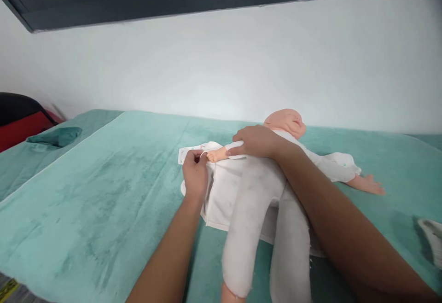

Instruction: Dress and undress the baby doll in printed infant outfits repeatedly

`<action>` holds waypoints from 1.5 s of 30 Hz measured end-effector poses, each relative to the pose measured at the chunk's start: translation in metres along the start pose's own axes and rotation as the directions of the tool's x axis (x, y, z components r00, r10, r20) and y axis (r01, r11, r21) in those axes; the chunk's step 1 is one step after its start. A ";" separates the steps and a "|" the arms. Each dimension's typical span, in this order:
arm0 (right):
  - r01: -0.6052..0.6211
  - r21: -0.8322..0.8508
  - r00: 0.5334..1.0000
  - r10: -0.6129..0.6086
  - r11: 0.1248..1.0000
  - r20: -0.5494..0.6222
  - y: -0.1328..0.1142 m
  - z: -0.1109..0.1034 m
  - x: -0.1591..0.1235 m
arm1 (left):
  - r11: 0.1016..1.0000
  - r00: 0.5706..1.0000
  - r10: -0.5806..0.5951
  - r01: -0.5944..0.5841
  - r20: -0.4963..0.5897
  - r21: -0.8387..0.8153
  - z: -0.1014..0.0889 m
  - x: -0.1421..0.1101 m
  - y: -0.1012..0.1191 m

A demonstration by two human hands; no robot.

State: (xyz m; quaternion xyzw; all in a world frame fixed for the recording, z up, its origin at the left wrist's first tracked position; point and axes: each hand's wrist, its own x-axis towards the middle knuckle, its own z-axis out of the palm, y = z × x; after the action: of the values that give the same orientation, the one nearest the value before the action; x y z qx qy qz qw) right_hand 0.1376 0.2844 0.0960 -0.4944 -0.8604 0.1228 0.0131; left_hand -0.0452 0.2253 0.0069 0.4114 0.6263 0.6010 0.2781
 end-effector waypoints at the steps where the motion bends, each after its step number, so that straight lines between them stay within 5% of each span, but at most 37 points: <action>1: -0.007 -0.004 1.000 0.007 1.000 0.000 0.000 0.000 0.000 | 1.000 1.000 -0.008 0.008 -0.001 -0.023 0.000 0.001 -0.001; 8: 0.000 -0.098 1.000 0.000 0.995 -0.001 -0.003 0.004 0.003 | 1.000 1.000 0.009 -0.009 -0.018 -0.010 0.001 -0.004 0.004; 12: -0.026 -0.210 0.999 0.018 0.977 -0.042 -0.014 0.011 0.008 | 0.966 0.974 0.203 -0.216 0.103 0.143 0.007 -0.014 0.004; 15: 0.000 -0.307 0.998 -0.019 0.952 -0.060 -0.022 0.018 0.011 | 0.864 0.896 0.353 -0.423 0.268 0.274 0.014 -0.019 0.001; 19: 0.060 -0.196 0.981 -0.095 0.979 -0.171 -0.019 0.019 0.004 | 0.789 0.861 0.412 -0.500 0.298 0.356 0.015 -0.017 -0.002; 21: 0.014 -0.043 0.937 -0.028 0.999 -0.347 -0.009 0.015 -0.009 | 0.780 0.875 0.424 -0.485 0.236 0.397 0.012 -0.013 -0.004; 24: -0.243 0.155 0.792 0.288 0.958 -0.539 0.014 0.009 -0.037 | 0.755 0.901 0.398 -0.430 0.174 0.495 0.009 -0.006 -0.009; 27: -0.569 0.252 0.639 0.614 0.783 -0.463 0.040 0.014 -0.070 | 0.728 0.931 0.332 -0.356 0.153 0.586 0.008 -0.002 -0.013; 30: -0.685 0.303 0.580 0.748 0.662 -0.323 0.057 0.030 -0.096 | 0.715 0.949 0.280 -0.306 0.144 0.628 0.009 0.000 -0.014; 40: -0.482 0.699 0.539 0.808 0.527 -0.238 0.060 0.055 -0.114 | 0.675 0.956 0.253 -0.284 0.148 0.681 0.008 0.008 -0.017; 45: -0.239 0.894 0.641 0.753 0.379 -0.148 0.056 0.072 -0.100 | 0.759 0.952 0.279 -0.299 0.126 0.579 0.007 0.007 -0.016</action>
State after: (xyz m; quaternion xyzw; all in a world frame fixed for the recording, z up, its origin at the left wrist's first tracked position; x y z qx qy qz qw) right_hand 0.2260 0.2113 0.0239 -0.6881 -0.4557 0.3552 0.4390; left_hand -0.0454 0.2357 -0.0082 0.5785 0.7064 0.4048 0.0502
